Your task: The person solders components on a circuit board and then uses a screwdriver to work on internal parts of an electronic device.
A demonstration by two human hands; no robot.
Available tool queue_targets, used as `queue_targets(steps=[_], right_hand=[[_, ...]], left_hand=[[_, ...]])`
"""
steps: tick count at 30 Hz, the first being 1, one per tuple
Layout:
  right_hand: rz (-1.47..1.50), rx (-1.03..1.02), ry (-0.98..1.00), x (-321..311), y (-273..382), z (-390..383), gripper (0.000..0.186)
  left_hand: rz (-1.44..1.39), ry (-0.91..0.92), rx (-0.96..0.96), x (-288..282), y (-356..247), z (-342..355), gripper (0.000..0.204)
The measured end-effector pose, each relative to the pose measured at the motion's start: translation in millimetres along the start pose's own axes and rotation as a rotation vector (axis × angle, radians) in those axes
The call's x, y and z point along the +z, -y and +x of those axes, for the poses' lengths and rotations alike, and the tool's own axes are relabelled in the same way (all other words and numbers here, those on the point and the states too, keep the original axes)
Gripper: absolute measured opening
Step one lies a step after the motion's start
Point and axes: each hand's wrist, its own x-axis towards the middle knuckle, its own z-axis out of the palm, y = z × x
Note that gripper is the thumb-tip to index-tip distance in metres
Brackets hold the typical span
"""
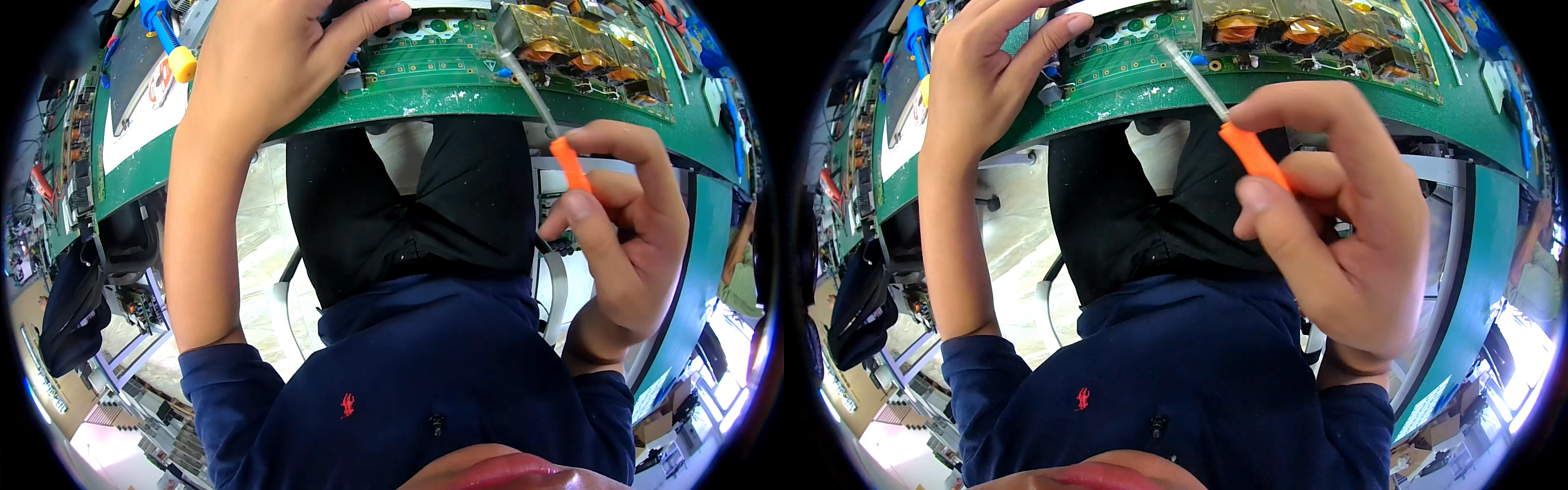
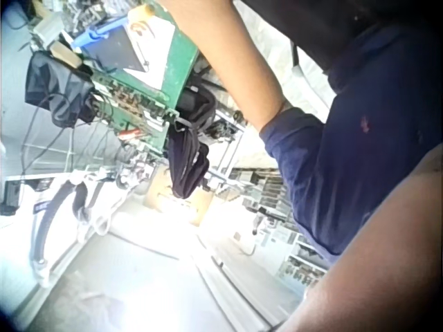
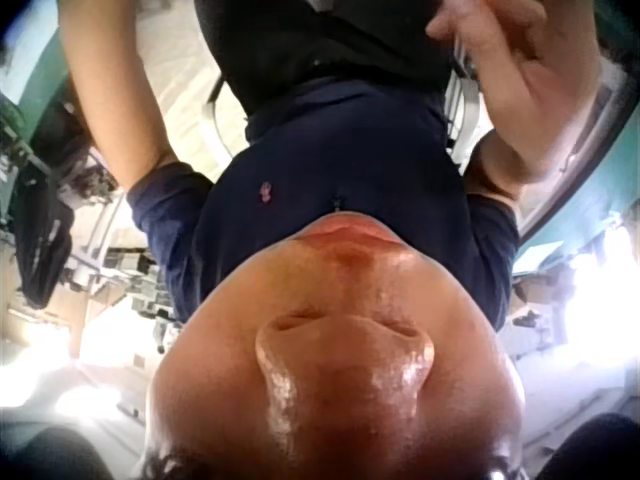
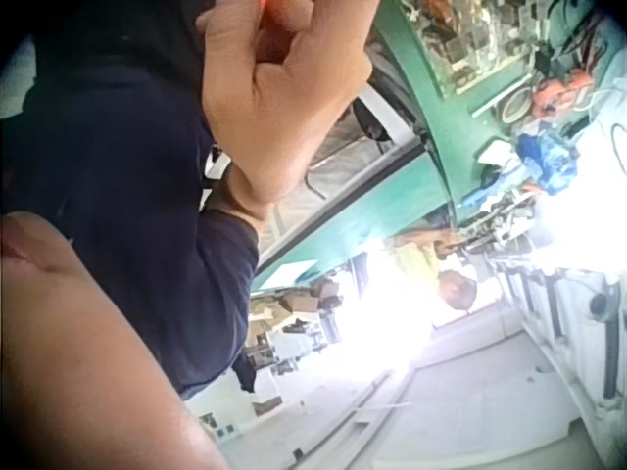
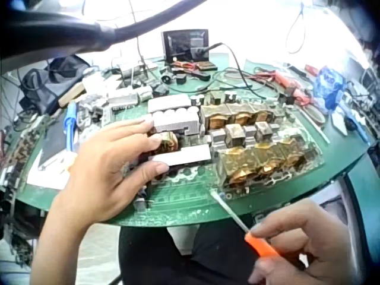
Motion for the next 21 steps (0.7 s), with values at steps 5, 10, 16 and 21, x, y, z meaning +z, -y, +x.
queue_targets(steps=[5, 10, 16, 21], right_hand=[[-0.073, -0.041, 0.137, 18, -3, 19, 0.036], [-0.181, -0.124, 0.094, 34, -6, 28, 0.044], [-0.285, -0.184, 0.126, 36, 0, 40, 0.043], [-0.340, -0.180, 0.125, 44, 9, 46, 0.042]], left_hand=[[-0.177, -0.033, -0.118, 2, 3, -9, 0.030], [-0.386, -0.092, -0.262, -8, -19, -10, 0.033], [-0.606, -0.349, -0.330, -8, -28, -36, 0.029], [-0.515, -0.407, -0.338, -6, -39, -58, 0.026]])
